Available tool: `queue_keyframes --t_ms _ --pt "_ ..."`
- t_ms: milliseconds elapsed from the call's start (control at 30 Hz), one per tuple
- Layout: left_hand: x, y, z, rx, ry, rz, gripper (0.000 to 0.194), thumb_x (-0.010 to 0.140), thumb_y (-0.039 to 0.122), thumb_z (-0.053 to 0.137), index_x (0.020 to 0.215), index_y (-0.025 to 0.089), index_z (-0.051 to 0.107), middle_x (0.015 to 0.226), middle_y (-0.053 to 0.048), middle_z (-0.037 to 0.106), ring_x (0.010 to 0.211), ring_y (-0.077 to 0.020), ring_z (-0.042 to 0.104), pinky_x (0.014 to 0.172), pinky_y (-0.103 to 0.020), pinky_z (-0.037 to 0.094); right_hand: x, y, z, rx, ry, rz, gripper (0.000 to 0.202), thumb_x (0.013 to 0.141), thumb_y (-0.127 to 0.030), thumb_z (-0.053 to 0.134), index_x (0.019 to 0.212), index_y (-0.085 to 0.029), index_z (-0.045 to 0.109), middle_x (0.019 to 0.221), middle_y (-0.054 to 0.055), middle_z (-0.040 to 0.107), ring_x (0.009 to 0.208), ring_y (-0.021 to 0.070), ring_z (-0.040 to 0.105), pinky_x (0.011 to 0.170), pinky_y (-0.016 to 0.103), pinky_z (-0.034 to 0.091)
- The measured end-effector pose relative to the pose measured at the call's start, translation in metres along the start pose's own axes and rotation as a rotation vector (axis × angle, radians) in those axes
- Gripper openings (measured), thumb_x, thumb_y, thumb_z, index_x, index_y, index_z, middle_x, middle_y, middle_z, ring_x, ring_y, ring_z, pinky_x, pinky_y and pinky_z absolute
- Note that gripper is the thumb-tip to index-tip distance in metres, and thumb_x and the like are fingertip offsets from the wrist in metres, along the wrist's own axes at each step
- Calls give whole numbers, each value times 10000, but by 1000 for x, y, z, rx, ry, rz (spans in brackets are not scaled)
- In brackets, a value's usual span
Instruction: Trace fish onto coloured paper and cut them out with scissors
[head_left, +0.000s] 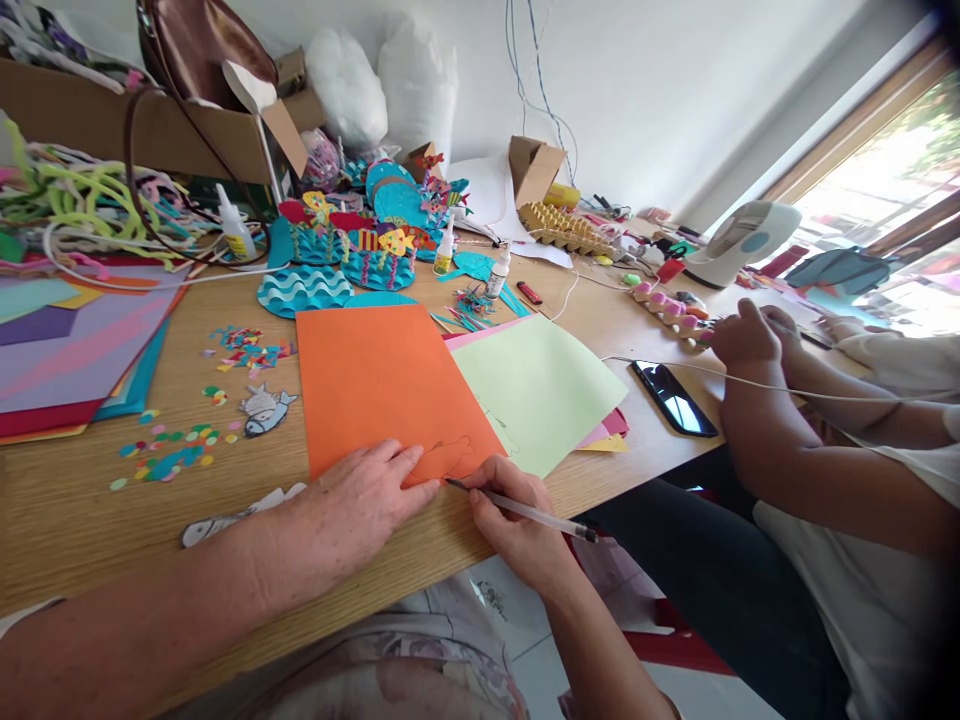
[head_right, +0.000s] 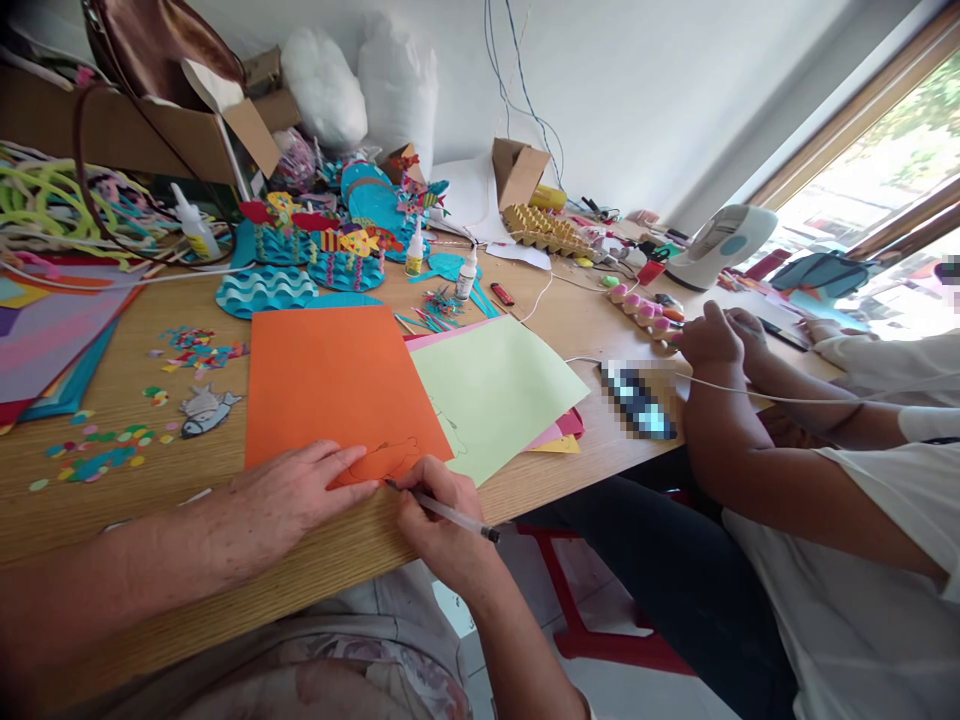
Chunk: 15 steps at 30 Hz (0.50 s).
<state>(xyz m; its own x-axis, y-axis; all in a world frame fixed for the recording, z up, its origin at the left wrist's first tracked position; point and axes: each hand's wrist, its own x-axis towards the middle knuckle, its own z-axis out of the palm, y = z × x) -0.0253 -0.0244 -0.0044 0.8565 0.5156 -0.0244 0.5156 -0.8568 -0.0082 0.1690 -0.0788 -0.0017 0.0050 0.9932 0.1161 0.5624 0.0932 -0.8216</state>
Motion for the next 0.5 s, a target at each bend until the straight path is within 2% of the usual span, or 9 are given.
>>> queue_keyframes --t_ms 200,500 --pt "-1 0 2 -23 39 -16 492 748 76 458 1194 279 506 1229 -90 500 998 -253 495 790 -370 430 0 0 0 5 9 -12 95 696 -118 454 675 -191 511 524 -66 445 476 82 348 471 205 269" --pt "-2 -2 8 2 67 -9 495 750 76 458 1196 285 505 1230 -84 499 990 -244 496 782 -354 430 0 0 0 -26 35 -25 100 673 -123 439 664 -192 511 506 -62 447 466 87 358 470 207 275"
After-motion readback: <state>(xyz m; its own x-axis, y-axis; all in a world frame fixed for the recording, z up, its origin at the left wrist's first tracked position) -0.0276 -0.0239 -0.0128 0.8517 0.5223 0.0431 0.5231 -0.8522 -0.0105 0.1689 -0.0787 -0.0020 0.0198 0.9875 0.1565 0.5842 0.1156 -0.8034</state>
